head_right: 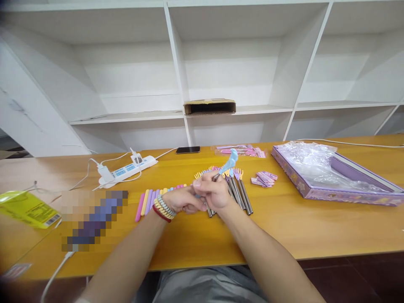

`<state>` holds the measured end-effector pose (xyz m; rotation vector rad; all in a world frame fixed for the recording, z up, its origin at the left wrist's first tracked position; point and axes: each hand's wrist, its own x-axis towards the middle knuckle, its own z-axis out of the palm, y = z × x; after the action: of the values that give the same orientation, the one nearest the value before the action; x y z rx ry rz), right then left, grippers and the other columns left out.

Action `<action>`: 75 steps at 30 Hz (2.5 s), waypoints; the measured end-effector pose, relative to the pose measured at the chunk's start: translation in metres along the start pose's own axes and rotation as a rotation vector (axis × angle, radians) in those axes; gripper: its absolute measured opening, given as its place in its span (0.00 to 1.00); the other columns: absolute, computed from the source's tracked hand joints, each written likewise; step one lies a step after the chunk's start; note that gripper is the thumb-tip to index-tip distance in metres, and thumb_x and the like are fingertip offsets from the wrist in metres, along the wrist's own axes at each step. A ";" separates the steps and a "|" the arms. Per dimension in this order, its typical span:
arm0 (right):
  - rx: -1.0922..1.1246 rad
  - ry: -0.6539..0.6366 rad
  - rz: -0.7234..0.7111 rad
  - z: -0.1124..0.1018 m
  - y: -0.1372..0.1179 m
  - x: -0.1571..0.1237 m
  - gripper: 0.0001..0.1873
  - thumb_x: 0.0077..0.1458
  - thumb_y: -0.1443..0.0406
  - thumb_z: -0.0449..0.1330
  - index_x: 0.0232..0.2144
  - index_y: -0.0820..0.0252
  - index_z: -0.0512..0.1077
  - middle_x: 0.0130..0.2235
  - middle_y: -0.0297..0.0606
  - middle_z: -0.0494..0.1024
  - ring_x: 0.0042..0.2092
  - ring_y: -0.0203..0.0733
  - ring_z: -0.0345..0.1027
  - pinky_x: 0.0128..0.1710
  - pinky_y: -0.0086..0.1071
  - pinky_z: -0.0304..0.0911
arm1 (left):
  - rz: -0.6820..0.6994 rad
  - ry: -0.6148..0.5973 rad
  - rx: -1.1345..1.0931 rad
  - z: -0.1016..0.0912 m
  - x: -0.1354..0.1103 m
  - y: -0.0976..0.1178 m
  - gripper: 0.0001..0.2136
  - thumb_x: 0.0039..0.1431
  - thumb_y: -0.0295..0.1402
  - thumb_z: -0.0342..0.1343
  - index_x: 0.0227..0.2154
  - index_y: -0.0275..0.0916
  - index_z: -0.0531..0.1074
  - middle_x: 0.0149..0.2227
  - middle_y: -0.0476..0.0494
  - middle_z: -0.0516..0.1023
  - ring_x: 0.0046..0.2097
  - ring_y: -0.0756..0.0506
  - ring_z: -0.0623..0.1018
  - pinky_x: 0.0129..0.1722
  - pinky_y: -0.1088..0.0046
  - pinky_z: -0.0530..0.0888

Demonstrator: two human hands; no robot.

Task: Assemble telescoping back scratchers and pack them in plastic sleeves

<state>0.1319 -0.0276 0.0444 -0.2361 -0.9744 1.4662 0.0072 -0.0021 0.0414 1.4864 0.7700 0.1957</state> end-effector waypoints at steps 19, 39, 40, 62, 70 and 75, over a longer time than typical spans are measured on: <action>-0.059 0.368 -0.150 -0.018 0.016 0.021 0.30 0.34 0.71 0.65 0.11 0.60 0.42 0.11 0.23 0.46 0.14 0.25 0.45 0.16 0.26 0.43 | 0.181 0.829 0.656 0.026 0.040 -0.017 0.05 0.50 0.31 0.50 0.23 0.37 0.68 0.23 0.44 0.72 0.28 0.46 0.73 0.25 0.73 0.64; -0.075 0.360 -0.176 -0.020 0.009 0.021 0.30 0.37 0.69 0.65 0.13 0.60 0.42 0.13 0.23 0.48 0.16 0.25 0.48 0.18 0.25 0.49 | 0.302 0.936 0.882 0.038 0.035 -0.020 0.14 0.50 0.29 0.49 0.41 0.35 0.68 0.35 0.37 0.75 0.36 0.42 0.74 0.33 0.69 0.67; -0.062 0.367 -0.158 -0.020 0.011 0.021 0.30 0.36 0.70 0.65 0.14 0.60 0.41 0.13 0.22 0.47 0.15 0.25 0.46 0.17 0.25 0.47 | 0.267 0.930 0.873 0.036 0.038 -0.022 0.12 0.50 0.30 0.49 0.39 0.35 0.69 0.33 0.38 0.75 0.34 0.42 0.75 0.32 0.69 0.67; -0.022 0.382 -0.215 -0.029 0.004 0.023 0.29 0.37 0.70 0.61 0.15 0.61 0.39 0.12 0.22 0.44 0.14 0.24 0.40 0.15 0.25 0.42 | 0.364 0.765 0.773 0.026 0.023 -0.006 0.09 0.50 0.29 0.51 0.36 0.37 0.66 0.37 0.42 0.73 0.39 0.44 0.73 0.39 0.68 0.69; 0.046 0.352 -0.086 -0.022 0.009 0.018 0.28 0.35 0.72 0.60 0.15 0.60 0.39 0.12 0.21 0.43 0.13 0.24 0.37 0.14 0.25 0.37 | 0.224 0.814 0.793 0.031 0.037 -0.023 0.05 0.48 0.29 0.50 0.29 0.37 0.68 0.26 0.43 0.73 0.31 0.44 0.74 0.27 0.72 0.65; 0.077 0.279 -0.057 -0.018 0.005 0.013 0.27 0.35 0.72 0.59 0.16 0.60 0.38 0.13 0.22 0.40 0.14 0.25 0.34 0.13 0.25 0.36 | 0.136 0.526 0.487 0.017 0.027 -0.011 0.09 0.42 0.34 0.58 0.20 0.38 0.62 0.17 0.52 0.63 0.20 0.50 0.66 0.19 0.76 0.60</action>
<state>0.1383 -0.0072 0.0351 -0.3438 -0.6932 1.3733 0.0336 -0.0019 0.0205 1.9840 1.1964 0.5468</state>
